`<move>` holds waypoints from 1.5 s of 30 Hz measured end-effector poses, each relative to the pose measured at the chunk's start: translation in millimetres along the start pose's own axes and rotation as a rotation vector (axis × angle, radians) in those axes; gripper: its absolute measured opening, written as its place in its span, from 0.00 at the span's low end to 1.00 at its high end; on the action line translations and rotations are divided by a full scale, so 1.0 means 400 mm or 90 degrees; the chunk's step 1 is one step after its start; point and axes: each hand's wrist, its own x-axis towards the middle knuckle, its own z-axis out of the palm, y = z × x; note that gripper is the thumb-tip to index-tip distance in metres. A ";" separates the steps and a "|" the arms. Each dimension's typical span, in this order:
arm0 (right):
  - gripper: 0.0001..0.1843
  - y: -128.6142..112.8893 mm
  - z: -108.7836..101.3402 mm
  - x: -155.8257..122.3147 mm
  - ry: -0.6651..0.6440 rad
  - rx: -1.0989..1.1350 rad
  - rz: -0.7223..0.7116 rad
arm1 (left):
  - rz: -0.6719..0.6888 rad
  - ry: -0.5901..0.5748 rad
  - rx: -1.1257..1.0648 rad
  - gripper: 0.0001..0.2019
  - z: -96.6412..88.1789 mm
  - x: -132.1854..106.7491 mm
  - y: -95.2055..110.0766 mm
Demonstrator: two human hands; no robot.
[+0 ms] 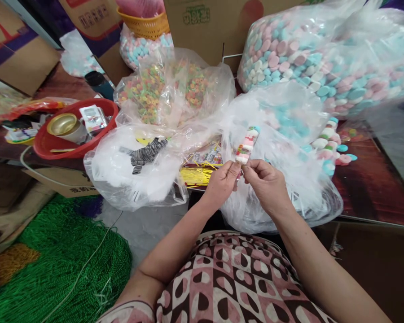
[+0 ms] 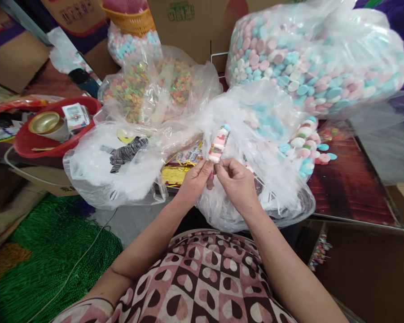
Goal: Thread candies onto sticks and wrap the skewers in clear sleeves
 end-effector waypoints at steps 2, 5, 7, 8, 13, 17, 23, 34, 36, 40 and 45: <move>0.06 -0.010 0.005 -0.006 0.006 -0.001 -0.008 | 0.020 0.000 -0.038 0.16 0.004 0.000 0.006; 0.06 -0.017 0.008 -0.014 -0.009 -0.005 -0.023 | 0.027 -0.028 -0.153 0.13 0.009 0.002 0.019; 0.07 -0.018 0.006 -0.018 -0.024 -0.004 -0.025 | 0.021 -0.067 -0.261 0.13 0.006 0.002 0.037; 0.08 -0.018 0.004 -0.018 -0.028 -0.005 -0.021 | 0.029 -0.076 -0.307 0.15 0.002 0.001 0.050; 0.07 -0.036 -0.009 -0.003 0.009 -0.016 -0.023 | 0.124 -0.087 -0.219 0.28 -0.039 -0.041 0.130; 0.05 -0.080 -0.016 0.005 0.101 -0.039 -0.090 | 0.200 -0.145 0.018 0.31 -0.052 -0.072 0.145; 0.05 -0.110 -0.021 -0.033 0.021 -0.086 -0.158 | 0.034 -0.069 -0.069 0.38 -0.042 -0.034 0.121; 0.05 -0.080 -0.039 -0.037 0.005 -0.031 -0.111 | -0.031 -0.102 0.118 0.30 -0.045 -0.028 0.105; 0.05 -0.074 -0.036 -0.046 -0.033 0.009 -0.073 | -0.002 -0.101 0.075 0.21 -0.041 -0.023 0.099; 0.09 -0.050 -0.040 -0.050 -0.113 0.154 0.051 | 0.084 -0.167 0.083 0.13 -0.056 -0.026 0.099; 0.13 -0.022 -0.078 -0.048 -0.125 0.400 0.081 | 0.325 -0.281 0.302 0.09 -0.038 -0.014 0.095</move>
